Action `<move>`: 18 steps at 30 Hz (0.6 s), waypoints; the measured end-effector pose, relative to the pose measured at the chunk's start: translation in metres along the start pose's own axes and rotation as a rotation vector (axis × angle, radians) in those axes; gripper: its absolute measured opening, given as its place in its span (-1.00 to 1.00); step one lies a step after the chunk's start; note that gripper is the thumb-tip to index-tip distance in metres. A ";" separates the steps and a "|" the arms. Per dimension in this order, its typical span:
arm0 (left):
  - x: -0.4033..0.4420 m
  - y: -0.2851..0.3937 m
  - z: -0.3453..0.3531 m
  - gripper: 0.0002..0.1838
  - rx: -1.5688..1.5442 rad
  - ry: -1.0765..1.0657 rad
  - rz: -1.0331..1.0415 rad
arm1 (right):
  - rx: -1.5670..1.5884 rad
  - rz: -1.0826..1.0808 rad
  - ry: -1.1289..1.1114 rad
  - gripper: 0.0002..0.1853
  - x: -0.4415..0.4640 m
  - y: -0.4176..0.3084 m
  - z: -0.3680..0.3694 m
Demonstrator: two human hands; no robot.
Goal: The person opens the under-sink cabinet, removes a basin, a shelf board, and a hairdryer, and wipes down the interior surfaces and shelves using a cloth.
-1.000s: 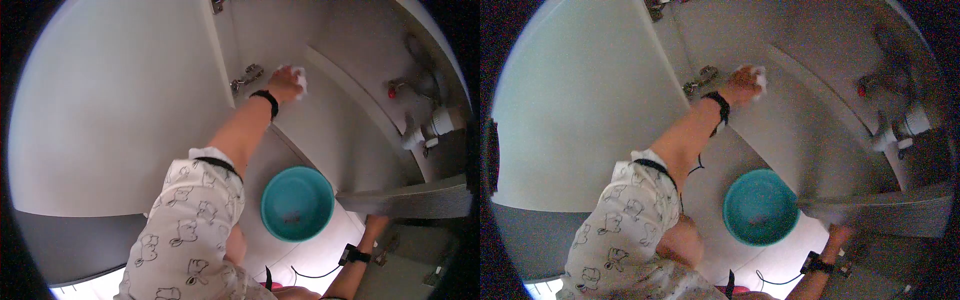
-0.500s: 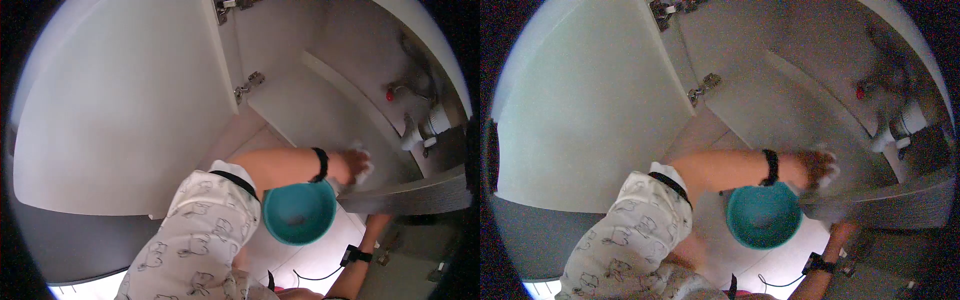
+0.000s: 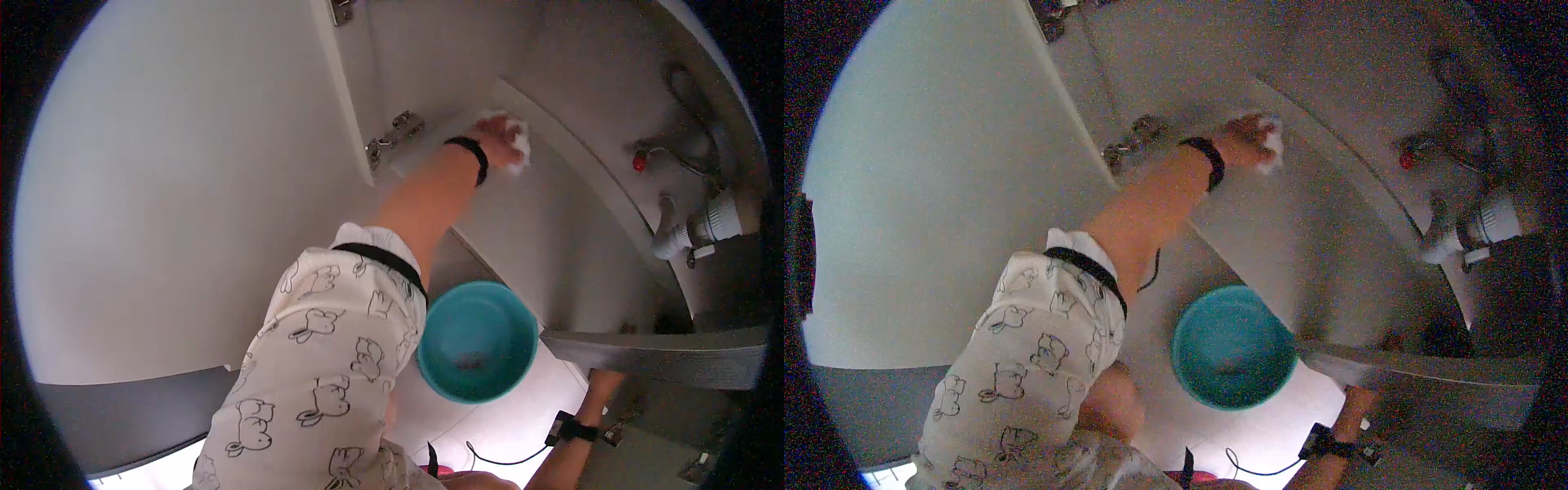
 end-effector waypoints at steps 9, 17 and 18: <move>0.046 -0.044 -0.024 -0.29 0.021 0.193 -0.205 | 0.250 -0.015 0.036 -0.54 0.001 -0.038 -0.047; 0.006 0.063 -0.022 -0.22 0.072 -0.305 -0.338 | 0.146 0.139 -0.122 -0.51 0.003 -0.025 -0.020; 0.015 0.068 -0.009 -0.21 0.130 -0.250 -0.312 | 0.145 0.151 -0.141 -0.50 0.001 -0.026 -0.019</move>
Point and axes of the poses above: each hand's wrist, its own x-axis towards the middle knuckle, its own z-axis out of the palm, y = z × x, the point moved 8 cm from there along x, towards the middle knuckle, and after that the axes turned 15 degrees about -y, right-handed, at the moved point
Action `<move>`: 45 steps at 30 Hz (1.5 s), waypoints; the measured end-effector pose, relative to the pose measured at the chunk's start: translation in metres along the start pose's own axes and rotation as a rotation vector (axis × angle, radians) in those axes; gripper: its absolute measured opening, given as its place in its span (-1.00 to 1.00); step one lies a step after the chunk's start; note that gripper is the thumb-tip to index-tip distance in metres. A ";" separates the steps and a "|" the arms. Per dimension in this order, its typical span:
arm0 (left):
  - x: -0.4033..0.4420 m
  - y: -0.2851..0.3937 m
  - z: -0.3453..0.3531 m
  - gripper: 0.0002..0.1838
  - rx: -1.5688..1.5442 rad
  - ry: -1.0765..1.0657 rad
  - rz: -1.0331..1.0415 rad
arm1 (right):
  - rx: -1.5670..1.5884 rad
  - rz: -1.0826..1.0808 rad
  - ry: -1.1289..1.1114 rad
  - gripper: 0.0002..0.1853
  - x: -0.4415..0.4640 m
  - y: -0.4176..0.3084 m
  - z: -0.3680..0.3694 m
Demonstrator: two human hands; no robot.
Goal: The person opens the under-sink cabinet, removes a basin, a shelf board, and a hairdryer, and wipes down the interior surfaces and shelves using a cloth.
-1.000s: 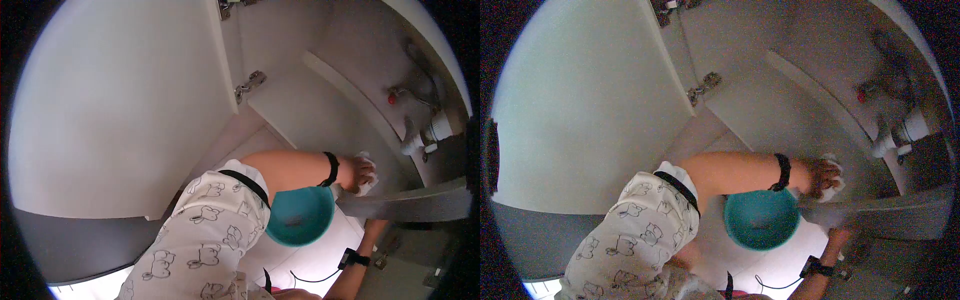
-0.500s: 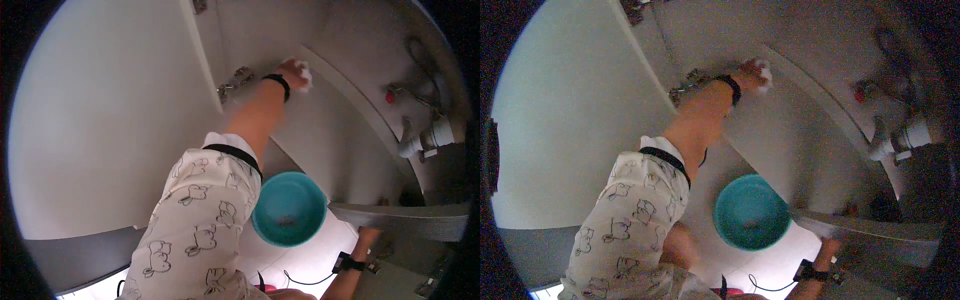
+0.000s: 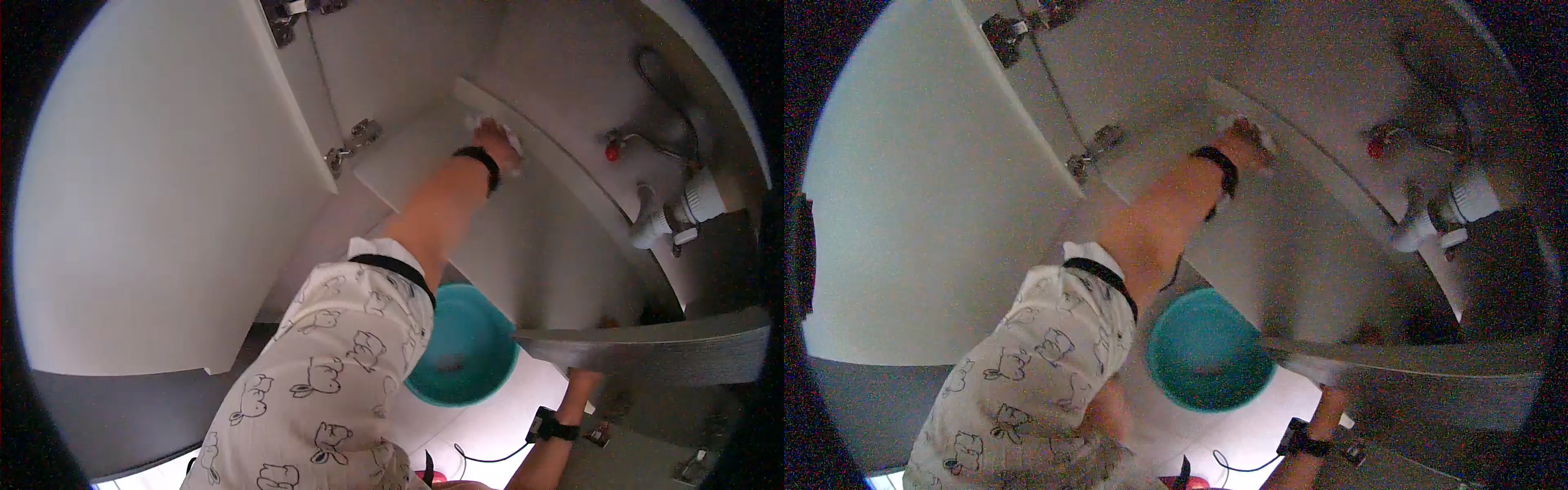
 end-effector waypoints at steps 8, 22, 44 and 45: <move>-0.054 0.179 0.058 -0.25 -0.173 -0.029 0.422 | -0.146 0.143 -0.271 -0.47 -0.003 -0.001 0.004; -0.030 0.077 0.046 -0.39 -0.112 0.143 0.665 | -0.008 0.073 -0.013 -0.48 0.006 0.015 0.008; 0.007 0.017 0.027 -0.49 -0.124 0.168 0.347 | 0.033 0.032 0.042 -0.50 0.002 0.027 0.018; -0.002 0.024 0.034 -0.50 -0.094 0.223 0.409 | 0.038 0.031 0.045 -0.50 0.004 0.028 0.019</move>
Point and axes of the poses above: each hand's wrist, its own x-axis towards the middle knuckle, its own z-axis out of the palm, y = z × x, the point moved 8 cm from there along x, towards the middle knuckle, and after that the axes turned 15 degrees about -y, right-handed, at the moved point
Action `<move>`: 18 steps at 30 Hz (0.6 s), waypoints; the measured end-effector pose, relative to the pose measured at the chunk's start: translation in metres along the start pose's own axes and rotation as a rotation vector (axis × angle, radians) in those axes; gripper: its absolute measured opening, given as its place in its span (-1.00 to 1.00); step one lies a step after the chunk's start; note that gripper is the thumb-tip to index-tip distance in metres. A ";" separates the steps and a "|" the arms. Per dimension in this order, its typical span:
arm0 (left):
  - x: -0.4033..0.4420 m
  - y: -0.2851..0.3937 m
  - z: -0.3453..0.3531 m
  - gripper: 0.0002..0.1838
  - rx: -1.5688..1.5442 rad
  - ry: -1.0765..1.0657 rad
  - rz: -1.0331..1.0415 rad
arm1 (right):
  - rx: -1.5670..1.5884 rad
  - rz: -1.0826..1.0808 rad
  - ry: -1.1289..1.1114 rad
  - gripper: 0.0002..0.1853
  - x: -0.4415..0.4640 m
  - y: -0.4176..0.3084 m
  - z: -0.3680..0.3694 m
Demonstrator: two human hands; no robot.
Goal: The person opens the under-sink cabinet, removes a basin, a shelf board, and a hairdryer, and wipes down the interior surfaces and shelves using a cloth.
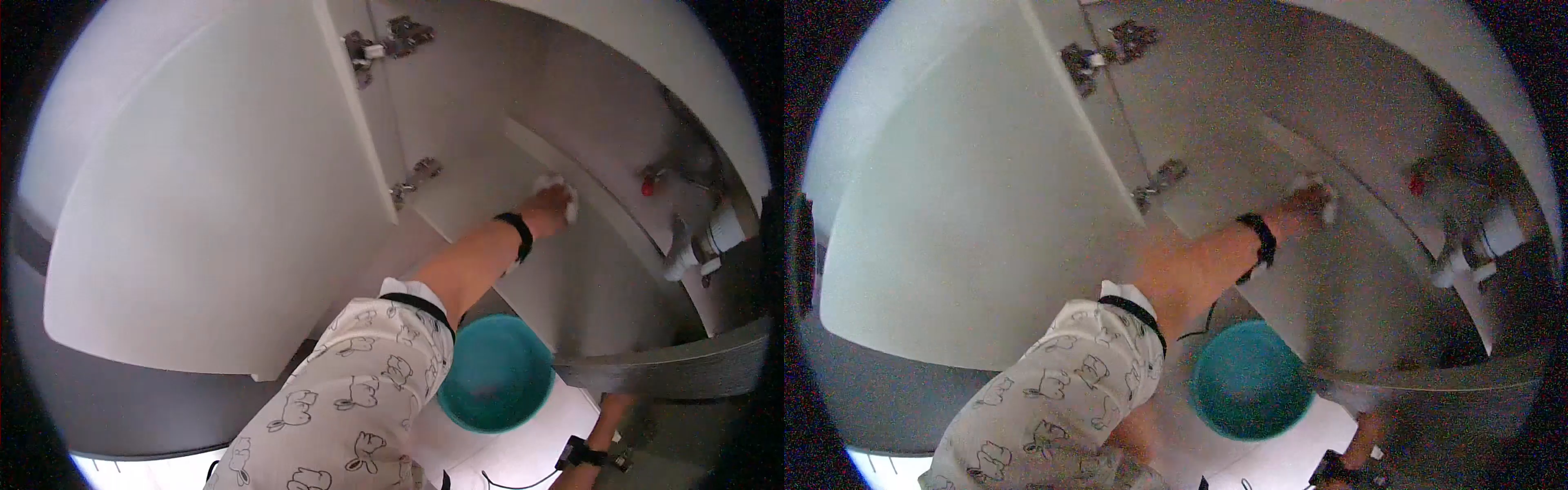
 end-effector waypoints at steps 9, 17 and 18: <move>-0.099 -0.009 -0.112 -0.45 0.919 0.493 -0.148 | 0.076 -0.022 0.032 -0.51 0.010 -0.003 0.015; -0.153 0.015 -0.293 -0.58 0.920 0.481 -0.410 | 0.341 -0.095 0.033 -0.55 0.012 -0.030 -0.009; -0.157 0.013 -0.299 -0.58 0.937 0.470 -0.409 | 0.369 -0.143 0.049 -0.56 0.009 -0.036 -0.013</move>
Point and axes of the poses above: each hand's wrist, its own x-axis towards the middle knuckle, its own z-axis out of the palm, y = z × x, the point moved 8 cm from there along x, towards the middle knuckle, and after that the axes turned 15 degrees about -y, right-handed, at the moved point
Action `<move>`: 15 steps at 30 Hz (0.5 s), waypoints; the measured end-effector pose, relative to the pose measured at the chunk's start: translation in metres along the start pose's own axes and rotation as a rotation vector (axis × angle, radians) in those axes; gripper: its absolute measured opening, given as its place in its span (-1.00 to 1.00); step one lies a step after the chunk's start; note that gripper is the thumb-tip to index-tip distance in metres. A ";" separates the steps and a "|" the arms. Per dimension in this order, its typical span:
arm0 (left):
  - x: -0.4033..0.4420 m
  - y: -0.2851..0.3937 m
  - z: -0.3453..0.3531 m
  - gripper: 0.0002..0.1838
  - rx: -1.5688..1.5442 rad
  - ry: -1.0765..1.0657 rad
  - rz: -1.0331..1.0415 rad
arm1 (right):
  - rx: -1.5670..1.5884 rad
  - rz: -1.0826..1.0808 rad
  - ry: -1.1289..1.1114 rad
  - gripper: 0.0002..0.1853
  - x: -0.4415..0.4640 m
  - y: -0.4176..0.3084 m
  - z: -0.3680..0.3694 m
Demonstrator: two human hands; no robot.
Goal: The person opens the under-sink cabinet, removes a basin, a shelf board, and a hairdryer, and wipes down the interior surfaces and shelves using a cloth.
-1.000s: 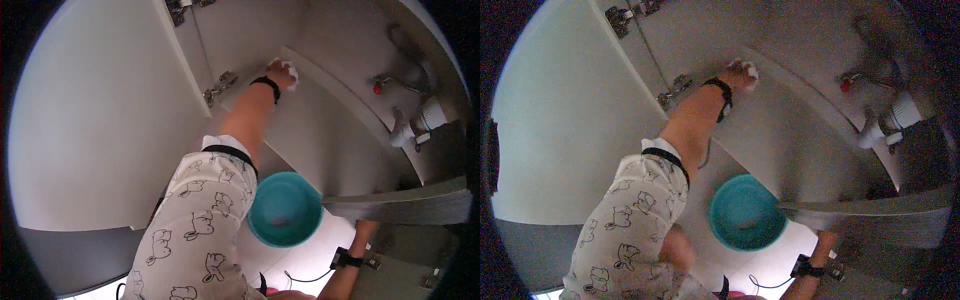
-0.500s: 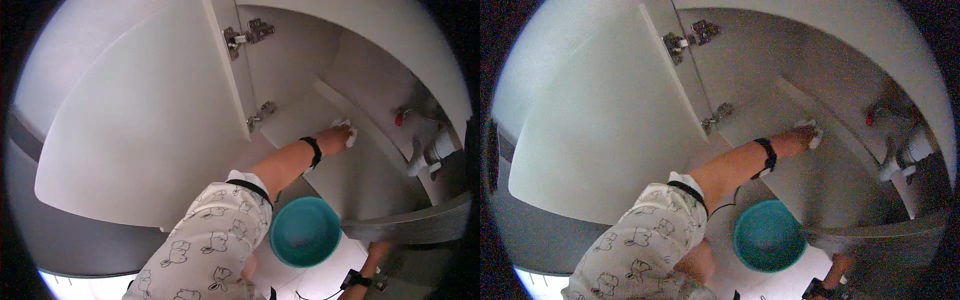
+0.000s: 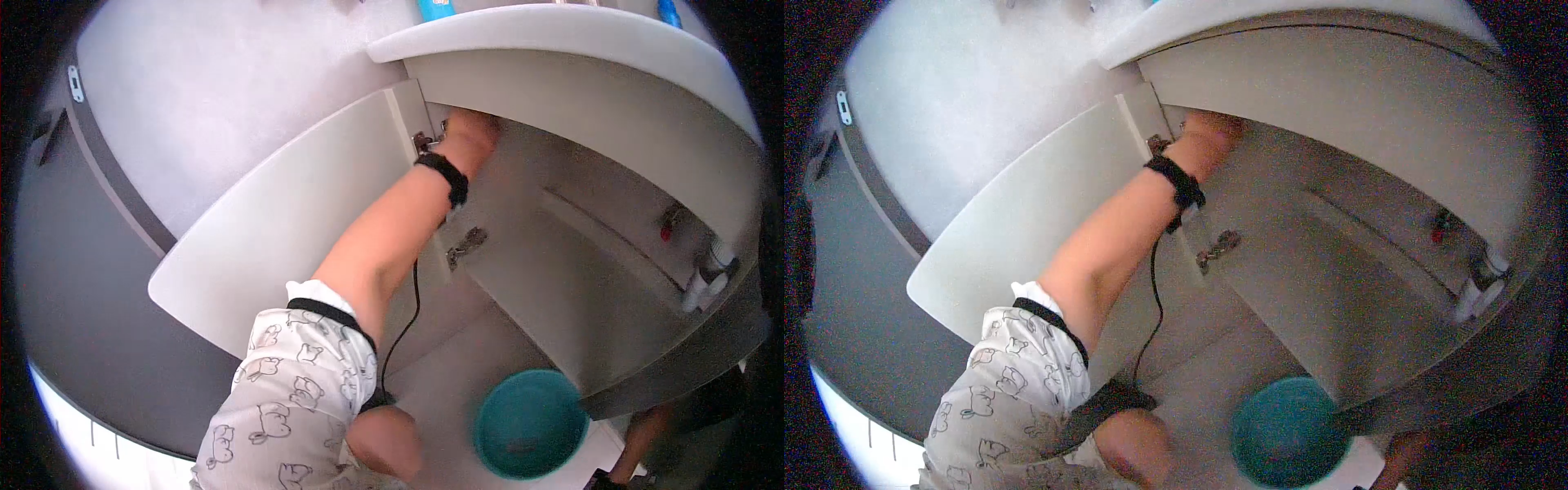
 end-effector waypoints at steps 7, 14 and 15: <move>-0.029 0.043 0.066 -0.36 0.446 -0.207 0.008 | -0.235 0.114 0.087 -0.52 -0.017 -0.035 -0.024; -0.096 0.099 0.187 -0.37 0.387 -0.693 0.299 | -0.415 0.151 0.061 -0.49 -0.014 -0.047 -0.035; -0.084 0.093 0.186 -0.37 0.389 -0.694 0.290 | -0.201 0.174 -0.047 -0.47 -0.009 -0.046 -0.027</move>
Point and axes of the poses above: each hand's wrist, its own x-axis towards the middle knuckle, its own z-axis out of the palm, y = z × x, the point moved 8 cm from there along x, towards the middle knuckle, and after that the axes turned 15 degrees about -y, right-handed, at the moved point
